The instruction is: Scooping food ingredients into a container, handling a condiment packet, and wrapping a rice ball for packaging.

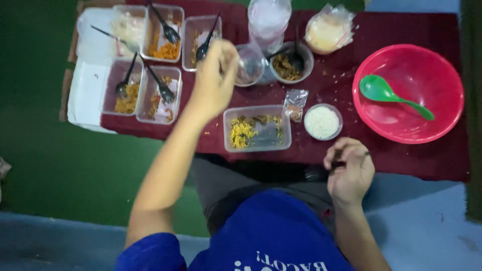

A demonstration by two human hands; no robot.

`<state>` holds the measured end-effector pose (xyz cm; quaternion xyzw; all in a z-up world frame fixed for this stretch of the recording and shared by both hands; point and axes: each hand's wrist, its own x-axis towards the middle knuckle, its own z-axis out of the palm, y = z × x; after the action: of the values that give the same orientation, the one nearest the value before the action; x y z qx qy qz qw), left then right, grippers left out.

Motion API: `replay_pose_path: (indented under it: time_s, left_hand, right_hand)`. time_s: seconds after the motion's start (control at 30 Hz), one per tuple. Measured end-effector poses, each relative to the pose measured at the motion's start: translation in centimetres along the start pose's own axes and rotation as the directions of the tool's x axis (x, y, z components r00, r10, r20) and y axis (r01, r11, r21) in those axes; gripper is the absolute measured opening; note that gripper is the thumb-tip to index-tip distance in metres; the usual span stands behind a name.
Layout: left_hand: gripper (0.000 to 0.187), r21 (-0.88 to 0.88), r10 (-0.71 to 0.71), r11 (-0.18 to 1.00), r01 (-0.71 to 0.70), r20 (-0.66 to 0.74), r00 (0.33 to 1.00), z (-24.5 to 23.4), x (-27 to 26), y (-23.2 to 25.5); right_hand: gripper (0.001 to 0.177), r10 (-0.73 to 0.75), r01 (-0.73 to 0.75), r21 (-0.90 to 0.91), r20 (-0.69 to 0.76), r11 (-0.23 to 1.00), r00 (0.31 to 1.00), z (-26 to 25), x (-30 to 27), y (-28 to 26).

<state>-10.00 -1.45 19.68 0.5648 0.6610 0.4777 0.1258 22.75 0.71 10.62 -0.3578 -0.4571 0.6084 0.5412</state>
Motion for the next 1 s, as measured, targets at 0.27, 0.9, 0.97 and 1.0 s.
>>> replay_pose_path:
  time_s: [0.27, 0.9, 0.97, 1.0]
  left_hand:
    - [0.025, -0.538, -0.346, 0.790, 0.295, 0.007, 0.938, 7.6, -14.5, 0.9]
    - [0.010, -0.316, -0.644, 0.677, 0.665, 0.183, 0.743, 9.1, -20.0, -0.3]
    - [0.009, -0.346, -0.625, 0.665, 0.661, 0.226, 0.747, 9.7, -19.7, 0.7]
    - [0.009, -0.376, -0.604, 0.653, 0.657, 0.266, 0.752, 10.0, -19.4, 1.2]
  right_hand:
    - [0.071, 0.295, -0.145, -0.369, 0.391, 0.918, 0.872, 4.4, 0.1, 2.0]
    - [0.028, 0.193, 0.182, -0.765, 0.372, 0.618, 0.908, 1.1, -3.1, 3.6]
    - [0.024, 0.259, 0.113, -0.731, 0.376, 0.673, 0.889, 2.4, -3.9, 2.7]
    - [0.021, 0.322, 0.043, -0.693, 0.388, 0.720, 0.864, 3.1, -4.2, 2.2]
